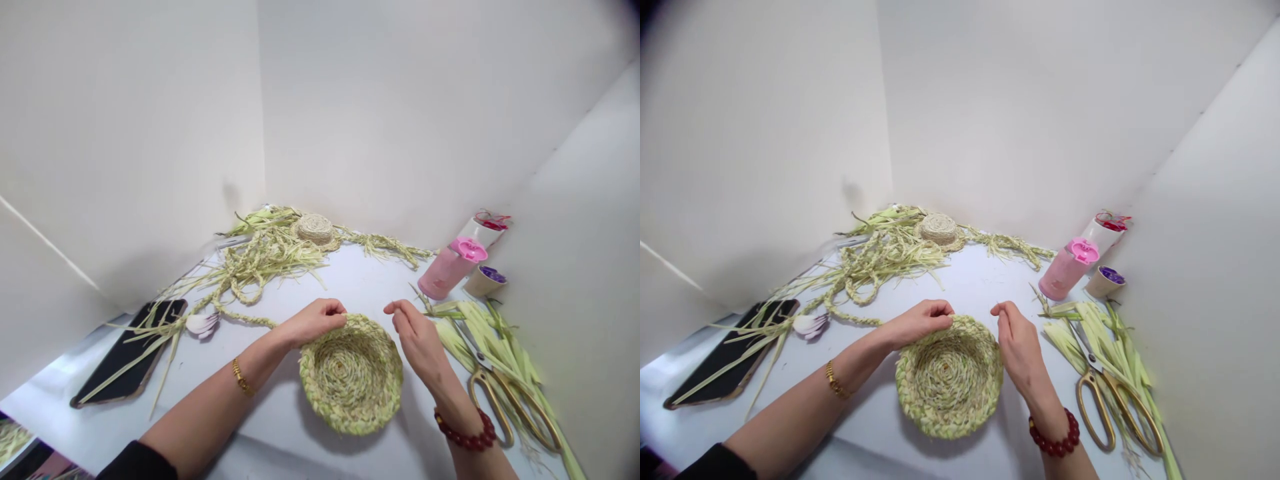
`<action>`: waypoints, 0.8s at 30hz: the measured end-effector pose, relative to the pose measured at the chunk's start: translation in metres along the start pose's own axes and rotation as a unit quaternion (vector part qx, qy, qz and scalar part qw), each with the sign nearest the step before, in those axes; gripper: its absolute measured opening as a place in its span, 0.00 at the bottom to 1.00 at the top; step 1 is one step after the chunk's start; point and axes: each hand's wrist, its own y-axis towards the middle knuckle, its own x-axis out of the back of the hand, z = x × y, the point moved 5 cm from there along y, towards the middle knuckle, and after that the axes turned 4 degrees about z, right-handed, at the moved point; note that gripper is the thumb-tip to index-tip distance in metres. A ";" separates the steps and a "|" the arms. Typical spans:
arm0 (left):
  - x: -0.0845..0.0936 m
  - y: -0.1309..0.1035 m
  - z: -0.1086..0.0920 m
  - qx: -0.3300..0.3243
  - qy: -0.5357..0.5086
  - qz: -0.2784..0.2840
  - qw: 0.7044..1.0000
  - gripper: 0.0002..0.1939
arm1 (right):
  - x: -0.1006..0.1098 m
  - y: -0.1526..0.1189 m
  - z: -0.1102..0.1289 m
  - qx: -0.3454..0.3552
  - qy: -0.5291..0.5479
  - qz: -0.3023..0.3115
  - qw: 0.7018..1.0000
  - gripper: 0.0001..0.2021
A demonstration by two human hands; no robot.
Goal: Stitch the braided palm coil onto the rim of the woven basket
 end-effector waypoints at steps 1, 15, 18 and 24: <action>-0.001 0.000 0.000 0.001 -0.004 -0.004 1.000 0.09 | 0.000 -0.006 0.004 0.001 -0.002 -0.009 1.000 0.11; -0.003 -0.005 -0.002 -0.002 -0.030 -0.012 0.999 0.09 | -0.041 -0.038 0.036 0.120 -0.213 -0.023 0.969 0.07; -0.003 -0.006 -0.003 -0.001 -0.031 -0.014 0.999 0.09 | -0.042 -0.038 0.037 0.120 -0.212 -0.019 0.970 0.08; -0.004 -0.008 -0.003 0.004 -0.029 -0.017 0.999 0.08 | -0.042 -0.036 0.038 0.107 -0.224 0.000 0.969 0.08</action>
